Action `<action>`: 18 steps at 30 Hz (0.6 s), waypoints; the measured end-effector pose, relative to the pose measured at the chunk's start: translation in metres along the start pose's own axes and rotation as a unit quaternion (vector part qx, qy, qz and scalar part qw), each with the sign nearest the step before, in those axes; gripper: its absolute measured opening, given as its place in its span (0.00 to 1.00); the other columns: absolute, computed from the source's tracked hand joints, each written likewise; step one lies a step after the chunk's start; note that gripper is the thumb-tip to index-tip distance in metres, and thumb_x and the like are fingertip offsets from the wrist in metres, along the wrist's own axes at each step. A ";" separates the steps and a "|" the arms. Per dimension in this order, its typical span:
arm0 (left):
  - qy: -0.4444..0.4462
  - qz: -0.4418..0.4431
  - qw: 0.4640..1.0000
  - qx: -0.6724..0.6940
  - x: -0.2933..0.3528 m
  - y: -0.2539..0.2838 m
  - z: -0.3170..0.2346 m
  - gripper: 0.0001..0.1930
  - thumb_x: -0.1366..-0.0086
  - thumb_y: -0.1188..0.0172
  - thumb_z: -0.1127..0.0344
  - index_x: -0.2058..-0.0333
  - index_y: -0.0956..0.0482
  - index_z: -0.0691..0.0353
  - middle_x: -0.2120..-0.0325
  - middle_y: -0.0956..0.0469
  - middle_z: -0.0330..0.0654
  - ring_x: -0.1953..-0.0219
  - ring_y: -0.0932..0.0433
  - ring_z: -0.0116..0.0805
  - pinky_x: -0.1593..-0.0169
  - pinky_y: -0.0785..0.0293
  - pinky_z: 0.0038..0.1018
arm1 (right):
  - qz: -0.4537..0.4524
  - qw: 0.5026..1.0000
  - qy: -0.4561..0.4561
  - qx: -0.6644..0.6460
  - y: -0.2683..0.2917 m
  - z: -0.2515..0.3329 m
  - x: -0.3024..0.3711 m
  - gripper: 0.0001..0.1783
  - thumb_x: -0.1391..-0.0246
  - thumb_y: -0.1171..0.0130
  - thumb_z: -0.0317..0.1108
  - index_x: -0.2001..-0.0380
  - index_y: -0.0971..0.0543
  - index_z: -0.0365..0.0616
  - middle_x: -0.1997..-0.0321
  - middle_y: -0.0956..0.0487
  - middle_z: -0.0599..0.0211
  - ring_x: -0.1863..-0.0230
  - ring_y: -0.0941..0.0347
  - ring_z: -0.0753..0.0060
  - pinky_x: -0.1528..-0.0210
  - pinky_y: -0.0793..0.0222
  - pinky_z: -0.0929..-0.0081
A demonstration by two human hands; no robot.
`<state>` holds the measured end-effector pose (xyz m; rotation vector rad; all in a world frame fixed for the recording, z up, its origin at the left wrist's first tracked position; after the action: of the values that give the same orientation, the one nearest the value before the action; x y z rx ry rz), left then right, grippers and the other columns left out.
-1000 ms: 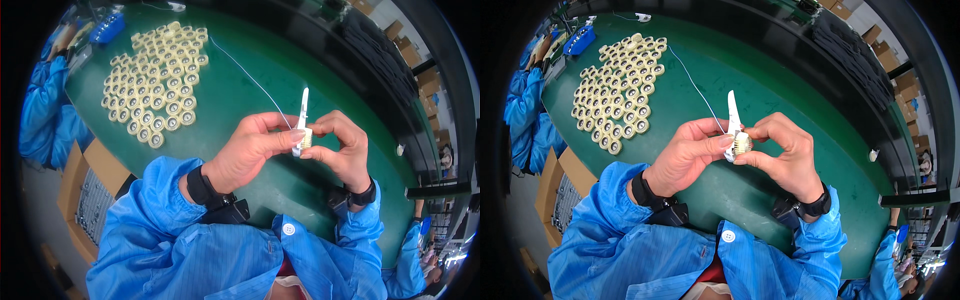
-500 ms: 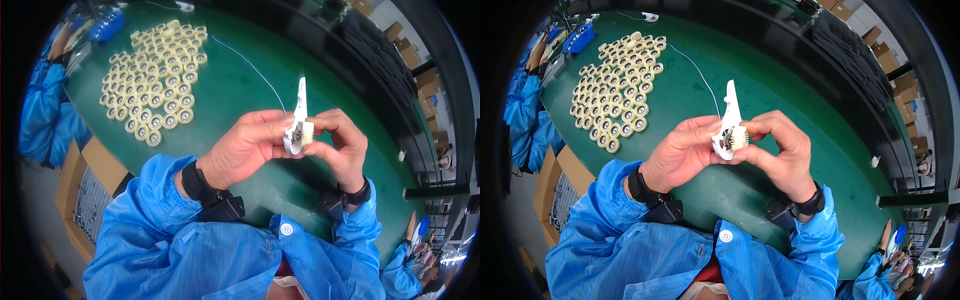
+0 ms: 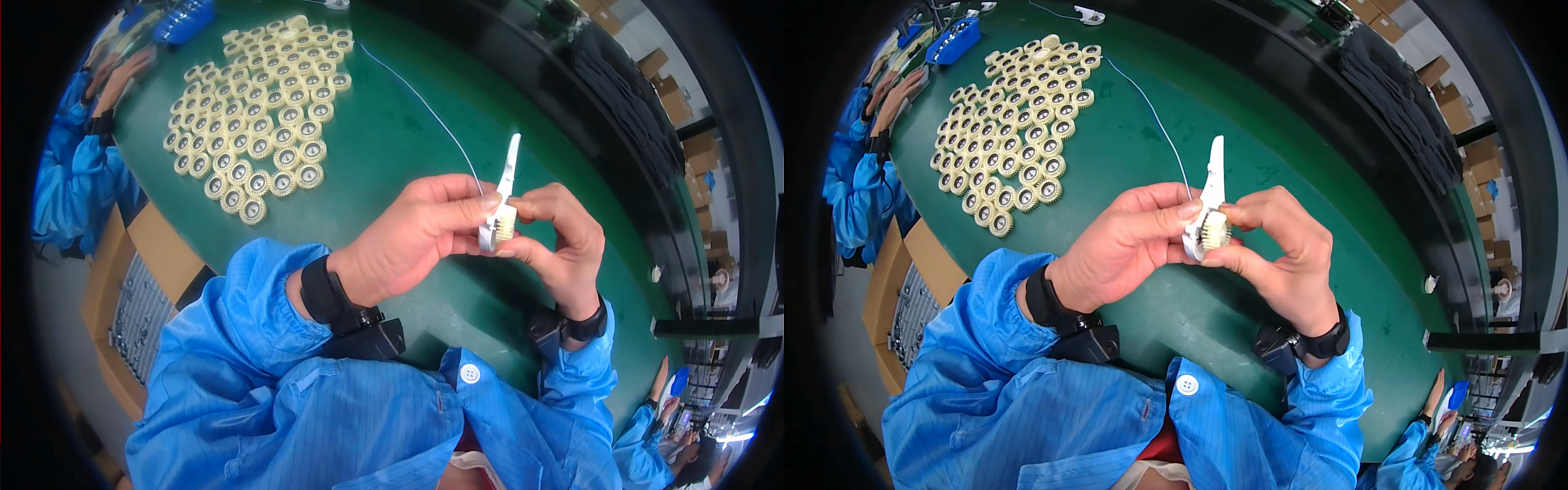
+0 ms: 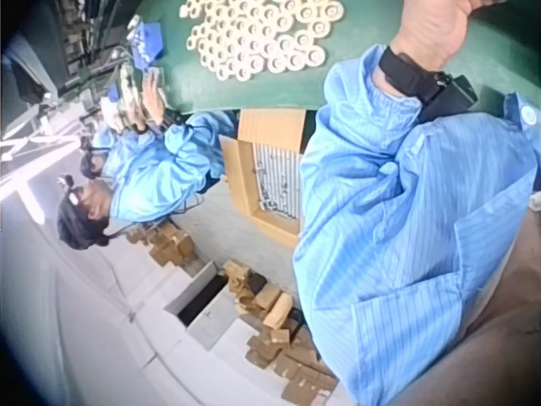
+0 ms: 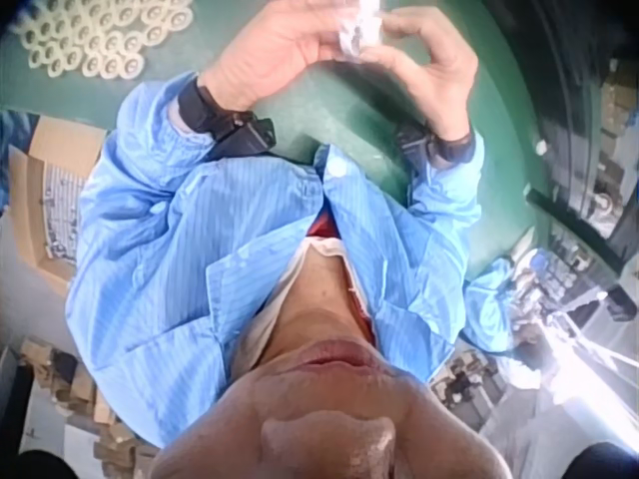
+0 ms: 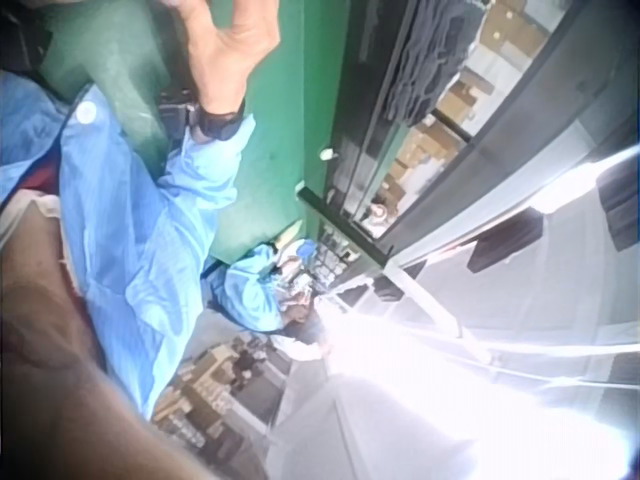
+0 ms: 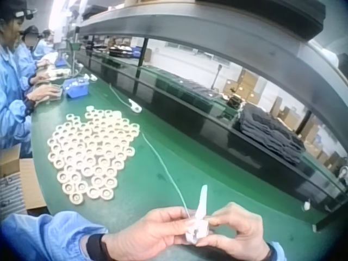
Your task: Assembling small mechanical components including gears and white plastic housings on a production line.
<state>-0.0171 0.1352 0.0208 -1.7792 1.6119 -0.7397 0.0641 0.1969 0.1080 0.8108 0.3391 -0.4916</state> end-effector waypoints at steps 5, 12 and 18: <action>0.021 0.042 0.998 0.030 -0.002 0.001 0.010 0.17 0.31 0.49 0.63 0.51 0.28 0.69 0.59 0.23 0.45 0.57 0.23 0.32 0.50 0.26 0.30 | -0.003 0.991 0.074 0.114 -0.002 0.016 0.004 0.17 0.65 0.26 0.30 0.69 0.19 0.40 0.71 0.21 0.67 0.69 0.26 0.69 0.67 0.32 0.73; 0.010 0.009 0.998 0.064 -0.006 -0.007 0.002 0.20 0.30 0.51 0.63 0.45 0.34 0.69 0.51 0.26 0.49 0.49 0.25 0.40 0.43 0.30 0.37 | 0.019 0.997 -0.064 0.025 -0.012 -0.011 0.002 0.49 0.62 0.26 0.41 0.37 0.39 0.41 0.51 0.27 0.53 0.53 0.27 0.57 0.52 0.30 0.67; 0.048 -0.076 0.995 0.030 -0.004 0.021 0.020 0.20 0.29 0.52 0.57 0.46 0.33 0.65 0.51 0.26 0.50 0.49 0.25 0.43 0.45 0.28 0.35 | -0.072 0.979 -0.030 0.187 0.011 -0.060 -0.016 0.37 0.53 0.32 0.35 0.42 0.35 0.36 0.54 0.26 0.48 0.57 0.26 0.53 0.55 0.29 0.65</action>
<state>-0.0164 0.1390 -0.0080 -1.8635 1.5096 -0.9468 0.0508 0.2529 0.0832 1.1397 0.2529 -0.7266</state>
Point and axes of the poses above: each hand's wrist, its own x-axis away from the middle knuckle, its own y-axis out of the back of the hand, z = x × y, the point moved 9 cm from there along -x, towards the middle knuckle
